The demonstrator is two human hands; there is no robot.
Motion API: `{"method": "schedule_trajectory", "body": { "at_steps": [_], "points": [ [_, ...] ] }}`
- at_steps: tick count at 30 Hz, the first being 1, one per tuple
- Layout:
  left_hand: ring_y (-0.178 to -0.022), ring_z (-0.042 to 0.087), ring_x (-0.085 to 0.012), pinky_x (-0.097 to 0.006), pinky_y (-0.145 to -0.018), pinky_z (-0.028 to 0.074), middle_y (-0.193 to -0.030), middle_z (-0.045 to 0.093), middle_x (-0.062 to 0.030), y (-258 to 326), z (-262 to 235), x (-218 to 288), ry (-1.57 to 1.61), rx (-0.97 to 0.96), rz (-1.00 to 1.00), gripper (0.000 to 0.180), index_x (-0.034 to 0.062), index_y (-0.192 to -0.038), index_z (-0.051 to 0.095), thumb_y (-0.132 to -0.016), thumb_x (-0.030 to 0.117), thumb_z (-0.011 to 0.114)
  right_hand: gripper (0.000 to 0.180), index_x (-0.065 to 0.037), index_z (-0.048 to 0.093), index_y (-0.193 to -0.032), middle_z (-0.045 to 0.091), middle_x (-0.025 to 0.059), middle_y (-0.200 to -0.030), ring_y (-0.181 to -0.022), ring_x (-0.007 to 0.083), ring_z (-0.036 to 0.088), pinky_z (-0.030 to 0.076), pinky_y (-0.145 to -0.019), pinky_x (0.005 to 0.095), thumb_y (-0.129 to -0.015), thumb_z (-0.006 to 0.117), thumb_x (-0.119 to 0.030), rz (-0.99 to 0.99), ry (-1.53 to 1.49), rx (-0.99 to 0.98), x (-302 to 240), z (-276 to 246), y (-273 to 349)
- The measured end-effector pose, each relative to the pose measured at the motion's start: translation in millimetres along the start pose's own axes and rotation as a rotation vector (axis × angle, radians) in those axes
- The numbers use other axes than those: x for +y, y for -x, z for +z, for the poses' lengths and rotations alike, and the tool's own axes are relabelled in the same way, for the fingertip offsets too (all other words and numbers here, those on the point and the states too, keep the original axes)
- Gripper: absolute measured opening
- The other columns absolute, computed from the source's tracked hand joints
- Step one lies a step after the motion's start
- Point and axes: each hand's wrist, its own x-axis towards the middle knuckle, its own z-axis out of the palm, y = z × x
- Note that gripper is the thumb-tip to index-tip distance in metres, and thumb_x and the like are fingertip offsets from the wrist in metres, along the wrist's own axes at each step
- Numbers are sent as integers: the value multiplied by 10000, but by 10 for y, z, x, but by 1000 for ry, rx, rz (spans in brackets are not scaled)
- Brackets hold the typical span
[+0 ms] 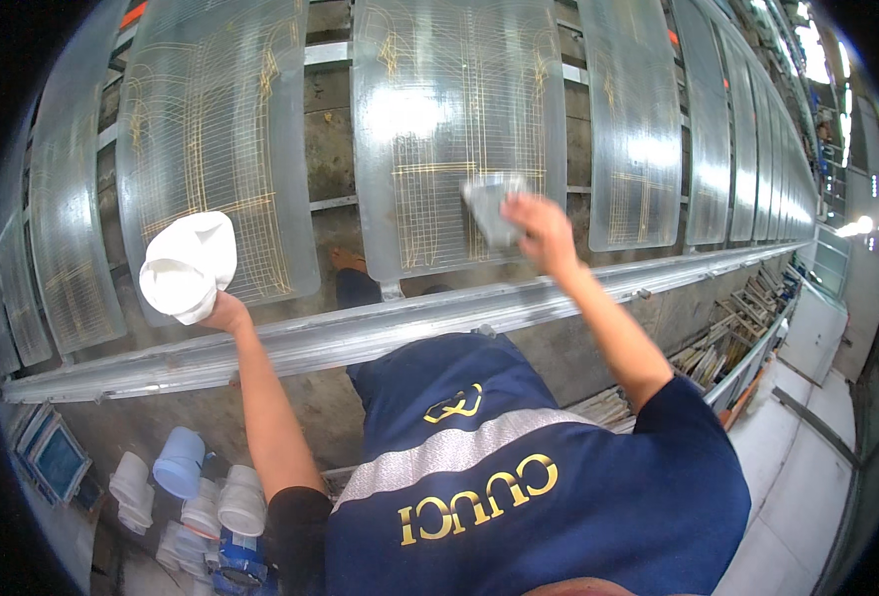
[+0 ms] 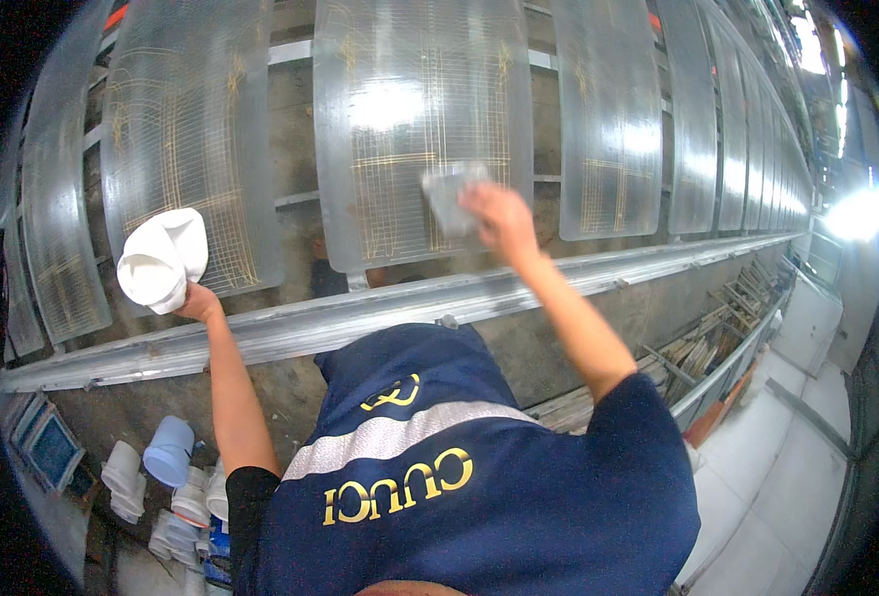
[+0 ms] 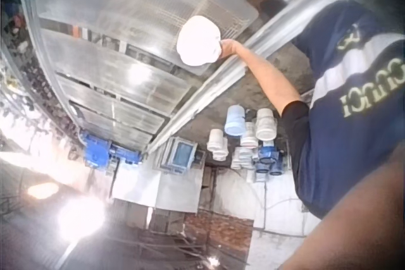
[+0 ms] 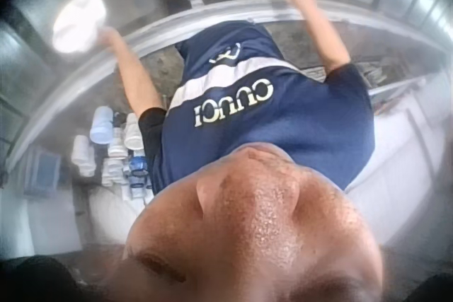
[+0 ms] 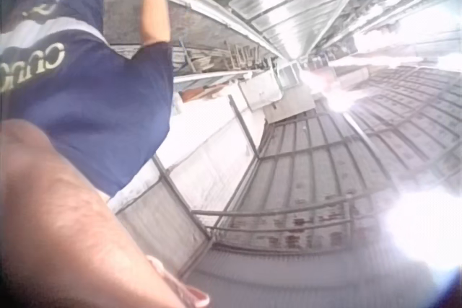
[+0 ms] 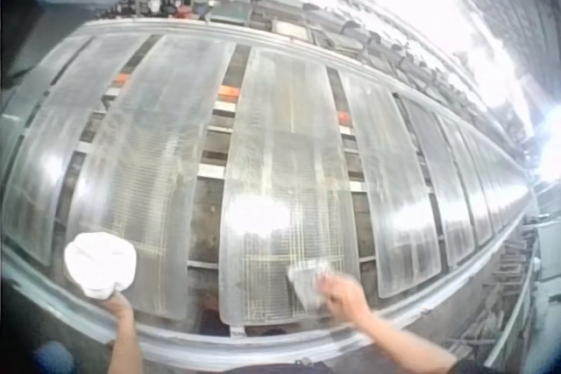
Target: The person wipes the surface of several large transparent panels using a white cloth and a small scraper. They repeatedly dip the cloth into a white container and continue cleaning the panels in a factory setting.
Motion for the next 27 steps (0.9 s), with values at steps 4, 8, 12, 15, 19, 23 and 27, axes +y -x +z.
{"method": "schedule_trajectory", "body": {
  "at_steps": [4,8,12,15,19,23,27],
  "points": [
    [-1129,590,-417,-494,-950,457,-1248,613,-259,4,20,172,-32,-2,-64,470,-74,-1217,584,-891,253,675,649,-195,694,-1232,647,44,-1316,-1223,246,598,482,-1018,400,-623,732,26,195,-56,-164,-662,-193,759],
    [-1173,567,-411,-499,-978,440,-1281,599,-258,-11,-23,252,-28,-92,-90,503,-61,-1252,564,-905,282,687,586,-164,698,-1222,674,70,-1274,-1173,285,636,506,-1009,392,-673,688,40,265,-310,-56,-617,-344,-98],
    [-1203,549,-407,-505,-995,420,-1292,600,-248,8,-1,113,-33,-39,-90,526,-55,-1266,557,-898,289,708,481,-181,689,-1231,691,91,-1219,-1084,282,668,549,-902,391,-758,688,-94,110,-124,35,-233,-192,-1798],
    [-1139,588,-413,-499,-958,446,-1248,630,-241,-48,65,431,84,-85,-98,481,-52,-1215,597,-882,273,717,467,-214,695,-1231,699,78,-1192,-1036,287,671,546,-881,396,-770,703,-140,223,-24,-19,-69,-226,-2709],
    [-1073,623,-421,-500,-912,473,-1181,663,-241,-84,61,460,108,-14,-34,420,-51,-1169,627,-886,250,705,510,-232,709,-1213,702,45,-1198,-1058,276,663,544,-895,378,-728,725,-73,135,61,51,-113,108,-2541],
    [-1164,554,-433,-505,-985,421,-1308,588,-243,-30,11,311,8,-41,-73,478,-37,-1258,574,-919,289,663,660,-221,693,-1239,649,0,-1314,-1154,220,633,533,-935,376,-625,727,19,-39,78,72,-673,521,-1009],
    [-1223,521,-411,-506,-1029,396,-1344,531,-253,-14,-14,89,-122,-92,-2,554,-68,-1313,500,-885,229,689,681,-217,685,-1247,644,20,-1322,-1176,232,625,517,-964,402,-603,743,-4,32,-36,-133,-1271,348,217]
  ]
}}
